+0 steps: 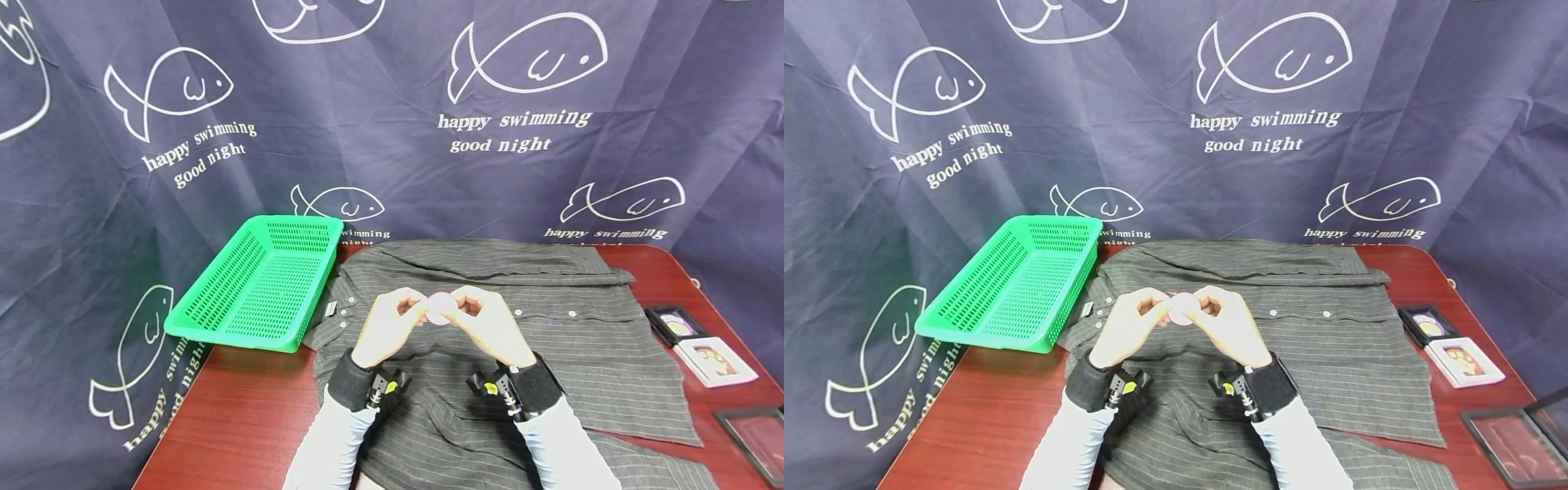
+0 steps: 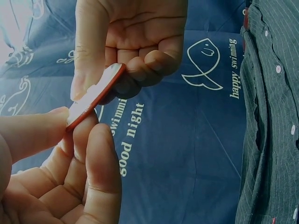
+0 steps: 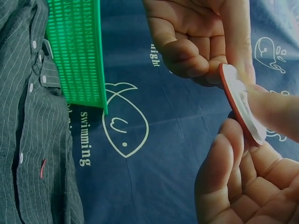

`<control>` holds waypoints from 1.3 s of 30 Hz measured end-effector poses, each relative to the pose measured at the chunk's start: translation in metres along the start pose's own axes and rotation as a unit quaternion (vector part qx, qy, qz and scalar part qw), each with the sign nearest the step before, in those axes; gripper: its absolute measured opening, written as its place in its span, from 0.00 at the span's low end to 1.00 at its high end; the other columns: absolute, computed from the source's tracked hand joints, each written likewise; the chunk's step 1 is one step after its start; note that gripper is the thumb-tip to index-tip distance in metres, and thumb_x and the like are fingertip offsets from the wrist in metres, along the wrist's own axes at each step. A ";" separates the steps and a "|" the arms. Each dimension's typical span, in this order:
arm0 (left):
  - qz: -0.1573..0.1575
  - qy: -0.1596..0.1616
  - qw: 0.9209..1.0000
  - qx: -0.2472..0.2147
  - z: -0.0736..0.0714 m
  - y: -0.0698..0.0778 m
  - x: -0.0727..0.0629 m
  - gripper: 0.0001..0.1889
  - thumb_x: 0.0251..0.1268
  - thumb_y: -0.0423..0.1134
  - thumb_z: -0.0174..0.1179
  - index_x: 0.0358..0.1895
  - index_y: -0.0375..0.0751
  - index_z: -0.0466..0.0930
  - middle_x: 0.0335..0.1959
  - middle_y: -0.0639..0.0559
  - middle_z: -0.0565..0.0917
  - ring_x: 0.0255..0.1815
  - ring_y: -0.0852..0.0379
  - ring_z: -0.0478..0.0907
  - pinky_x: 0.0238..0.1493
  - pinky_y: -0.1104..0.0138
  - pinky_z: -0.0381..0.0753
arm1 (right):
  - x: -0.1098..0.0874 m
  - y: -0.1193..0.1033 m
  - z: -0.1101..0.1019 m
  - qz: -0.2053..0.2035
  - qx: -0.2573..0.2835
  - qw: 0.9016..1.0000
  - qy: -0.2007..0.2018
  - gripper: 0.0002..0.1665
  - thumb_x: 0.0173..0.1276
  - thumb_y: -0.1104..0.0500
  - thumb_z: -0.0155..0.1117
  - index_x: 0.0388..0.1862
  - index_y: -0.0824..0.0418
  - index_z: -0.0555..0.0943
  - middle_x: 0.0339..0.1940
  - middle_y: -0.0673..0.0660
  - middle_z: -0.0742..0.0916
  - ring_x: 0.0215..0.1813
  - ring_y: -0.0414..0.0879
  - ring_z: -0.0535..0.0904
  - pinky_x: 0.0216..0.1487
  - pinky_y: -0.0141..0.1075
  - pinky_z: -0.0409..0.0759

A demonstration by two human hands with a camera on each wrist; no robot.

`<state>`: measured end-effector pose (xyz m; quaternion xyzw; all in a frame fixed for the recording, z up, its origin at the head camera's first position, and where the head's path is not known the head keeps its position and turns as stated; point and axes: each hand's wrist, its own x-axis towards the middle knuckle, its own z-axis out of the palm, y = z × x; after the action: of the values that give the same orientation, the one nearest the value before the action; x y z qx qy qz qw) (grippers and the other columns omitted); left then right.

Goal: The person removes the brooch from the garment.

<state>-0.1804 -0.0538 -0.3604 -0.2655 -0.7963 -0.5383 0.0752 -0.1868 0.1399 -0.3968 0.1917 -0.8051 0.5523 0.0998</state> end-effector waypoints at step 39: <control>0.007 -0.008 1.000 0.002 0.008 -0.037 0.003 0.08 0.69 0.37 0.60 0.37 0.35 0.84 0.24 0.44 0.84 0.25 0.65 0.77 0.31 0.72 0.79 | 0.000 -0.002 0.001 0.016 -0.001 1.000 0.016 0.06 0.63 0.62 0.70 0.32 0.64 0.82 0.24 0.57 0.85 0.22 0.33 0.73 0.25 0.28 0.71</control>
<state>-0.2006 -0.0560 -0.3929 -0.2755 -0.7959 -0.5341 0.0731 -0.1859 0.1383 -0.3959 0.1700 -0.8067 0.5562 0.1046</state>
